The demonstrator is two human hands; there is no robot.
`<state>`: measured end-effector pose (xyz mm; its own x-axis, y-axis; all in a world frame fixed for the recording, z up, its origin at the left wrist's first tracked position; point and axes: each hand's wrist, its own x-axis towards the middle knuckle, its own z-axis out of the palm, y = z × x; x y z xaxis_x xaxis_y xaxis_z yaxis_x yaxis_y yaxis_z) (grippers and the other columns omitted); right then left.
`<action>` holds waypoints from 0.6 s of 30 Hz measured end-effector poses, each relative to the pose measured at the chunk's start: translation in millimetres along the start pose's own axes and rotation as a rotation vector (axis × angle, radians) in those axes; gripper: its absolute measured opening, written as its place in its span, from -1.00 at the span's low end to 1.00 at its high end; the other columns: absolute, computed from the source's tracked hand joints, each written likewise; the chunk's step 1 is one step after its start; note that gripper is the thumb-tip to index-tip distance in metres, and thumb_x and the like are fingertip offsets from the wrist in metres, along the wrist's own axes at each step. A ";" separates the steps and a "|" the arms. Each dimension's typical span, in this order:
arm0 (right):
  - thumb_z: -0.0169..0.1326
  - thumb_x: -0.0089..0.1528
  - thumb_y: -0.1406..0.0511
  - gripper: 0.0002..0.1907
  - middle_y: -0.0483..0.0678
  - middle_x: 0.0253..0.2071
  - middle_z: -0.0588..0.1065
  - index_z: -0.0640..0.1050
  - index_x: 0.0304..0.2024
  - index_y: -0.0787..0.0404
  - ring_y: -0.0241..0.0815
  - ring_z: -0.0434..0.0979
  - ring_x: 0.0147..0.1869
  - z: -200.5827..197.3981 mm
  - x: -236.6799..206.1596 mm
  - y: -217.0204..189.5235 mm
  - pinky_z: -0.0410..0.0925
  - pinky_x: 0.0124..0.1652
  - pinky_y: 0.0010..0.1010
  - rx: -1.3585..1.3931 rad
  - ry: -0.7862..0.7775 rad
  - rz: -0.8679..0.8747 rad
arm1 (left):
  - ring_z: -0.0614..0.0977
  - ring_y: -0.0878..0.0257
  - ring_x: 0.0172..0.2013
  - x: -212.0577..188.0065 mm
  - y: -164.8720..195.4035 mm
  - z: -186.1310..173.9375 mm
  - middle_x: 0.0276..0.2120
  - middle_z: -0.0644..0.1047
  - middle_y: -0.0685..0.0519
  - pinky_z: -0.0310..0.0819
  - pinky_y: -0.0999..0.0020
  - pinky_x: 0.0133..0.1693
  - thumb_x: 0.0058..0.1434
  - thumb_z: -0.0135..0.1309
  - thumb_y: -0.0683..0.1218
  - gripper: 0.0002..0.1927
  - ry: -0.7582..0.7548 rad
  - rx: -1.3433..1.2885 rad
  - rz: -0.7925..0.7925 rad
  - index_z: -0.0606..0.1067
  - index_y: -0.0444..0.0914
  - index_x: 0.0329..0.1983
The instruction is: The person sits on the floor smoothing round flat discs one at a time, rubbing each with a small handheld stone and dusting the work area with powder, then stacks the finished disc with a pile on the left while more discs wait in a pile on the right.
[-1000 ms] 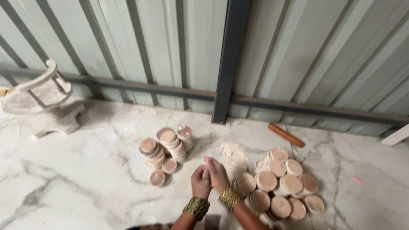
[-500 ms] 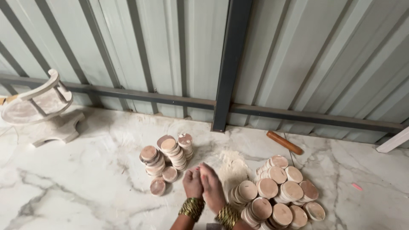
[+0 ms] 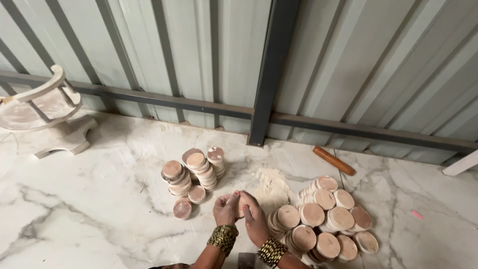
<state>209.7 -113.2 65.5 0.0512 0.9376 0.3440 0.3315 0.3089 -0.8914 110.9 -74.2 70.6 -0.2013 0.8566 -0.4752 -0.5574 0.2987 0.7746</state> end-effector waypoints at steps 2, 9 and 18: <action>-0.17 0.42 0.11 -0.46 0.13 0.29 0.46 0.41 0.28 0.35 -0.09 0.41 0.40 -4.3 -6.0 0.1 0.20 0.32 -0.34 0.074 -0.046 0.054 | 0.47 0.41 -0.53 -0.2 -10.1 -5.4 -0.48 0.53 0.07 0.39 0.49 -0.49 0.27 0.23 -0.15 -0.82 -0.044 0.079 0.250 0.46 -0.31 -0.35; -0.16 0.44 0.11 -0.53 0.06 0.26 0.51 0.48 0.23 0.26 -0.11 0.47 0.36 -36.0 19.3 -10.3 0.26 0.32 -0.37 0.211 -0.106 0.167 | 0.34 0.48 -0.60 15.7 -51.7 -22.0 -0.57 0.44 0.20 0.21 0.55 -0.57 0.35 0.10 -0.12 -0.81 -0.466 0.192 0.398 0.46 -0.23 -0.40; 0.27 0.14 0.21 -0.55 -0.03 0.25 0.40 0.54 0.06 0.16 0.07 0.40 0.28 -36.8 -2.2 -85.8 0.34 0.14 -0.13 -0.541 -0.241 -0.050 | 0.45 0.45 -0.53 45.0 -16.8 -49.5 -0.49 0.52 0.13 0.31 0.53 -0.52 0.41 0.08 -0.03 -0.73 -0.331 0.211 0.277 0.48 -0.28 -0.37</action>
<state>215.8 -147.7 152.0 -0.1714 0.9533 0.2486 0.7643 0.2879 -0.5770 71.3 -61.5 15.6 -0.0327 0.9938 -0.1065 -0.3363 0.0893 0.9375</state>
